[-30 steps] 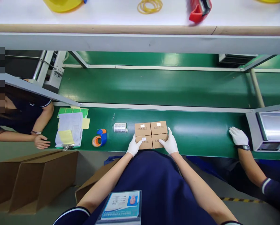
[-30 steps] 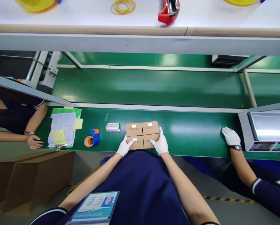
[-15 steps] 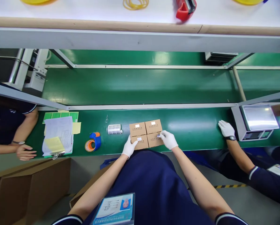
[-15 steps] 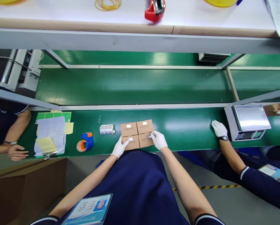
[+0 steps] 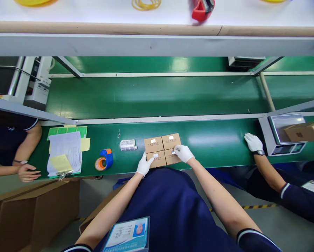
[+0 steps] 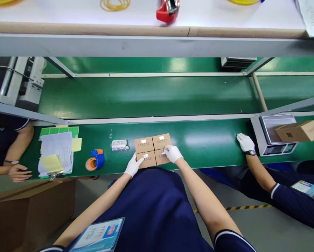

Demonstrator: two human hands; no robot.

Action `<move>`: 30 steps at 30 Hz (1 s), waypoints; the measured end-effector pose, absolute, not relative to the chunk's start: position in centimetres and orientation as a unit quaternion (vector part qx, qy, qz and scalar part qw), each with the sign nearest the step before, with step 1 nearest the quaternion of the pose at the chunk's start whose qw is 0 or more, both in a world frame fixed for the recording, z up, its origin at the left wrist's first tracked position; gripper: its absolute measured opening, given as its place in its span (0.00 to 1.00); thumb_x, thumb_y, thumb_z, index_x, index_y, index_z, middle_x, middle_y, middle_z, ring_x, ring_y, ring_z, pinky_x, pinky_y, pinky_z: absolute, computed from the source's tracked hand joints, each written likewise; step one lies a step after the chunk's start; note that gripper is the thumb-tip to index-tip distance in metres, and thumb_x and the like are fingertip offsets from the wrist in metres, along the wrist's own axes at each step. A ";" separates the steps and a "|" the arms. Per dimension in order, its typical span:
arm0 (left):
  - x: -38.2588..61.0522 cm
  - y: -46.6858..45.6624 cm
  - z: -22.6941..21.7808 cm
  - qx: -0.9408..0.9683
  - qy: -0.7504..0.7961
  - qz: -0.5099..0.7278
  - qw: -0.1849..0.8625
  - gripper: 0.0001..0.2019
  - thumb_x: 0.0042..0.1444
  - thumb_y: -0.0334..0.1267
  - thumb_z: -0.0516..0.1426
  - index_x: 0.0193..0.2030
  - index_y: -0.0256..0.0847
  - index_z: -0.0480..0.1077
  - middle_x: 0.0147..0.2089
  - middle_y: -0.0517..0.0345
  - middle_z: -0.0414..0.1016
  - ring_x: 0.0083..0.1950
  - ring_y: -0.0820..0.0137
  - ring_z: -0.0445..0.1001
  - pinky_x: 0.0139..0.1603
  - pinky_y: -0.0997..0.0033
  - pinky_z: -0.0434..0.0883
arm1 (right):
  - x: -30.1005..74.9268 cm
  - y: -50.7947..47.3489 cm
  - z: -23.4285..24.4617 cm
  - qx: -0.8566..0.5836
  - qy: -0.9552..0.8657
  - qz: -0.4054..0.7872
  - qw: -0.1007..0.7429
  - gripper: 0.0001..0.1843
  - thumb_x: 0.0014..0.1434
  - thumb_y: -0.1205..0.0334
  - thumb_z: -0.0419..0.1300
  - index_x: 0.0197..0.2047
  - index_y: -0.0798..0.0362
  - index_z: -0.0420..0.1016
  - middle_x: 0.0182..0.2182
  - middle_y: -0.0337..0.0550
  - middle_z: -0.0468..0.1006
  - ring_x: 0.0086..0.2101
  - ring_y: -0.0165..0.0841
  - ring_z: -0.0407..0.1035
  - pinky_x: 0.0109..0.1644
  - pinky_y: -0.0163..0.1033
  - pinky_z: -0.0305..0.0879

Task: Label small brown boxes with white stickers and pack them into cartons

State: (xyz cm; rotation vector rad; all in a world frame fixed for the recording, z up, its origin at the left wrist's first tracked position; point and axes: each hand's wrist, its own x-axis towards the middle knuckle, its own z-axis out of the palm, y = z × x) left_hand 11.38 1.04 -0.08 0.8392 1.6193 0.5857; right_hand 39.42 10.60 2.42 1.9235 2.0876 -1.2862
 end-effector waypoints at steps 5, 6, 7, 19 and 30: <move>11.3 1.0 -0.2 0.356 0.692 0.249 0.576 0.31 0.62 0.44 0.63 0.71 0.48 0.62 0.64 0.52 0.78 0.61 0.56 0.78 0.63 0.58 0.73 | 39.3 10.9 2.7 0.619 0.671 -0.407 0.041 0.08 0.64 0.65 0.58 0.36 0.50 0.78 0.34 0.42 0.83 0.36 0.35 0.73 0.42 0.35 0.62; 11.3 1.0 -0.1 0.356 0.692 0.250 0.576 0.31 0.62 0.44 0.62 0.71 0.48 0.62 0.64 0.52 0.78 0.60 0.56 0.78 0.63 0.58 0.74 | 39.2 10.9 2.7 0.619 0.670 -0.406 0.045 0.08 0.64 0.65 0.58 0.36 0.50 0.79 0.34 0.42 0.83 0.37 0.35 0.73 0.42 0.35 0.62; 11.4 1.0 -0.1 0.356 0.692 0.250 0.577 0.31 0.62 0.44 0.62 0.71 0.48 0.62 0.64 0.52 0.78 0.61 0.57 0.78 0.63 0.58 0.73 | 39.2 11.0 2.8 0.620 0.670 -0.405 0.050 0.08 0.64 0.65 0.58 0.36 0.50 0.79 0.34 0.42 0.83 0.37 0.35 0.74 0.42 0.35 0.62; 11.5 1.2 0.1 0.361 0.695 0.249 0.569 0.31 0.62 0.43 0.62 0.71 0.47 0.62 0.64 0.50 0.78 0.62 0.55 0.77 0.64 0.56 0.72 | 37.8 10.8 3.2 0.641 0.670 -0.360 0.100 0.08 0.67 0.62 0.57 0.36 0.50 0.77 0.37 0.45 0.83 0.41 0.37 0.74 0.45 0.37 0.63; 10.9 1.6 -0.2 0.356 0.669 0.284 0.588 0.33 0.60 0.46 0.64 0.70 0.46 0.64 0.65 0.49 0.77 0.64 0.53 0.75 0.68 0.53 0.69 | 42.1 11.0 2.7 0.773 0.510 -0.378 -0.010 0.19 0.61 0.51 0.63 0.50 0.54 0.75 0.45 0.60 0.82 0.50 0.52 0.76 0.58 0.55 0.68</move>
